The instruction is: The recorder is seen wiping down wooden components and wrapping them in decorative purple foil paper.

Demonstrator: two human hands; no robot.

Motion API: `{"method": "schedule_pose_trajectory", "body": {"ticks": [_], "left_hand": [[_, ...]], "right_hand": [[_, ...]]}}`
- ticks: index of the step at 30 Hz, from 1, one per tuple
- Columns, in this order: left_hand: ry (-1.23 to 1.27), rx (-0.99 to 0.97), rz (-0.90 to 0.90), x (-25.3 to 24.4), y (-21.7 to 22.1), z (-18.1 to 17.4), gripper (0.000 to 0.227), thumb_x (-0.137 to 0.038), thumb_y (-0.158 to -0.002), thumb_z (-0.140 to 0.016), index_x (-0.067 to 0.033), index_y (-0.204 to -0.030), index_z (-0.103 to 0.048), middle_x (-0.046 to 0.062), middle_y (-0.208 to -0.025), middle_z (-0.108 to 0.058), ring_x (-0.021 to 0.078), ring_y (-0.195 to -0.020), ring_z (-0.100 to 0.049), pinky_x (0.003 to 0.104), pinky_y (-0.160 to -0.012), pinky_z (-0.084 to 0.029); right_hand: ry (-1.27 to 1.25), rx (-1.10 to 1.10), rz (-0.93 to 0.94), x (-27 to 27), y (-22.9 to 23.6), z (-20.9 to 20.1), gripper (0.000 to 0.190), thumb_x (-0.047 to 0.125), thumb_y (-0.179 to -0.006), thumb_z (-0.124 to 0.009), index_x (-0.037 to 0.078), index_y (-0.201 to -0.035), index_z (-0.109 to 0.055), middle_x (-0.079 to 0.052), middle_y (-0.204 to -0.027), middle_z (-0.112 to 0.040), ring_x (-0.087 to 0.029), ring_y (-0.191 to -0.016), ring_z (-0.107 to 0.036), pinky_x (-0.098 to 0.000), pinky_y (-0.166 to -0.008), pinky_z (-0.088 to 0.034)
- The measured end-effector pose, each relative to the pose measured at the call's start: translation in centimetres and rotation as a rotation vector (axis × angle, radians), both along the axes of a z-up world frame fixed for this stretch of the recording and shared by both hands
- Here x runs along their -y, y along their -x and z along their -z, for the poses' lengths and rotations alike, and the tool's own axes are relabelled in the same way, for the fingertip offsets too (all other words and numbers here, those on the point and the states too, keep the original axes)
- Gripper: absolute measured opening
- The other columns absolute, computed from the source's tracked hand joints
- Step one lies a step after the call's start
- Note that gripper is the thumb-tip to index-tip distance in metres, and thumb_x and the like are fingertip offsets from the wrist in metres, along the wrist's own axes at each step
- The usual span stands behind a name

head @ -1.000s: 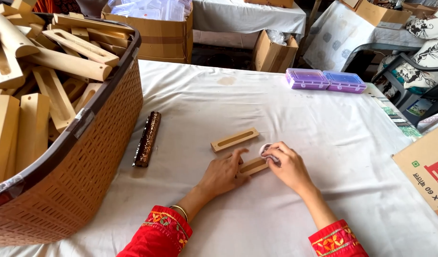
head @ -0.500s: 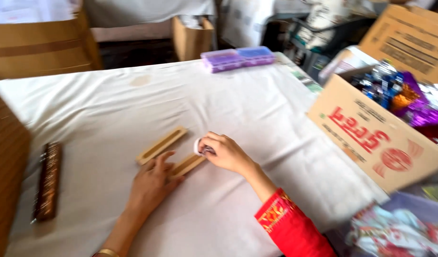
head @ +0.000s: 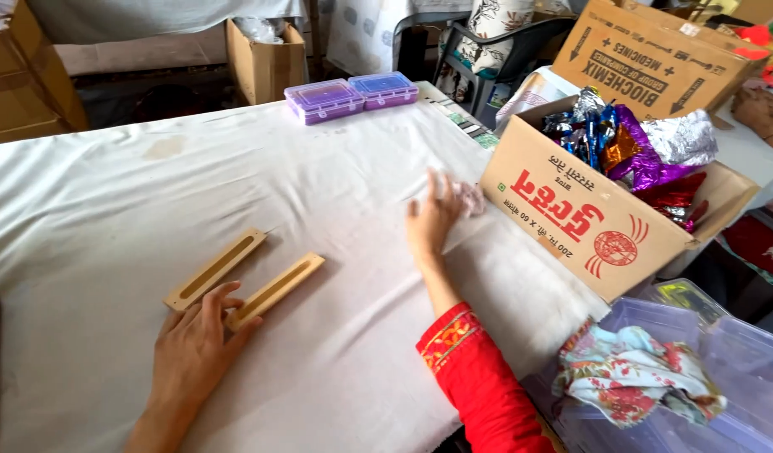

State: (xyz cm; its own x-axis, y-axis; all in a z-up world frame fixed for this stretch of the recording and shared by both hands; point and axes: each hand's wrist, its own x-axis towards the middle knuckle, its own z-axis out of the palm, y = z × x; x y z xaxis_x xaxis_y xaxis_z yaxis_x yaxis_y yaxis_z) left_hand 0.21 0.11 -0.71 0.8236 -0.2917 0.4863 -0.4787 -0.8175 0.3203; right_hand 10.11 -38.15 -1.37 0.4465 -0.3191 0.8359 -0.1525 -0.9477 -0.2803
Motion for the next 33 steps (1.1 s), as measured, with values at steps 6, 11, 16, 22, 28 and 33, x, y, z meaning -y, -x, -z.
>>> {"method": "schedule_pose_trajectory", "body": {"ticks": [6, 11, 16, 22, 28, 33], "left_hand": [[-0.028, -0.106, -0.168, -0.5, -0.2, 0.2, 0.05, -0.039, -0.093, -0.067, -0.0168, -0.135, -0.052, -0.003, -0.084, -0.077, 0.025, -0.07, -0.072, 0.04, -0.063, -0.056], [0.157, -0.027, -0.157, -0.7, -0.7, 0.5, 0.041, -0.033, -0.092, -0.07, -0.0173, -0.128, -0.057, 0.002, -0.089, -0.076, 0.028, -0.076, -0.071, 0.045, -0.066, -0.055], [0.202, 0.211, -0.251, -1.5, -1.0, 0.1, 0.019, -0.03, -0.09, -0.073, -0.0194, -0.107, -0.071, 0.001, -0.112, -0.072, 0.0247, -0.104, -0.066, 0.042, -0.085, -0.052], [0.127, 0.122, -0.419, -2.7, -1.9, 1.6, 0.035, -0.033, -0.081, -0.078, -0.0188, -0.113, -0.072, 0.007, -0.119, -0.065, 0.0293, -0.108, -0.06, 0.046, -0.087, -0.046], [0.416, -0.243, -0.19, -2.5, -2.4, 1.9, 0.064, -0.022, -0.081, -0.083, -0.0162, -0.136, -0.05, 0.002, -0.114, -0.074, 0.0247, -0.103, -0.07, 0.042, -0.09, -0.052], [0.557, -0.336, 0.051, -1.3, -1.6, 1.5, 0.084, -0.017, -0.072, -0.088, -0.0166, -0.143, -0.042, 0.003, -0.117, -0.074, 0.0243, -0.107, -0.073, 0.04, -0.091, -0.056]], "right_hand": [[0.169, -0.252, -1.068, -13.0, 5.0, -4.0, 0.049, 0.031, -0.088, -0.073, 0.013, -0.132, -0.063, -0.011, -0.135, -0.065, -0.03, -0.13, -0.058, -0.0483, -0.112, -0.039], [0.32, -0.346, -1.117, -13.8, 4.2, 0.6, 0.04, 0.027, -0.088, -0.075, 0.017, -0.126, -0.07, -0.006, -0.127, -0.068, -0.026, -0.123, -0.061, -0.0477, -0.111, -0.041], [0.219, -0.503, -1.179, -13.3, 3.9, -0.5, 0.031, 0.023, -0.086, -0.077, 0.016, -0.116, -0.077, -0.006, -0.116, -0.07, -0.026, -0.113, -0.061, -0.0426, -0.099, -0.047], [0.13, -0.624, -1.141, -11.8, 3.1, -0.4, 0.029, 0.027, -0.088, -0.074, 0.016, -0.115, -0.076, -0.005, -0.115, -0.071, -0.026, -0.114, -0.061, -0.0398, -0.1, -0.049], [-0.435, -0.736, -1.136, -11.1, 3.3, -2.6, 0.041, 0.038, -0.098, -0.058, 0.017, -0.134, -0.065, -0.006, -0.127, -0.064, -0.021, -0.12, -0.061, -0.036, -0.1, -0.05], [-0.139, -0.725, -1.017, -12.7, 4.3, -3.2, 0.046, 0.045, -0.097, -0.059, 0.024, -0.138, -0.064, -0.005, -0.122, -0.061, -0.023, -0.119, -0.056, -0.0374, -0.104, -0.045]]}}
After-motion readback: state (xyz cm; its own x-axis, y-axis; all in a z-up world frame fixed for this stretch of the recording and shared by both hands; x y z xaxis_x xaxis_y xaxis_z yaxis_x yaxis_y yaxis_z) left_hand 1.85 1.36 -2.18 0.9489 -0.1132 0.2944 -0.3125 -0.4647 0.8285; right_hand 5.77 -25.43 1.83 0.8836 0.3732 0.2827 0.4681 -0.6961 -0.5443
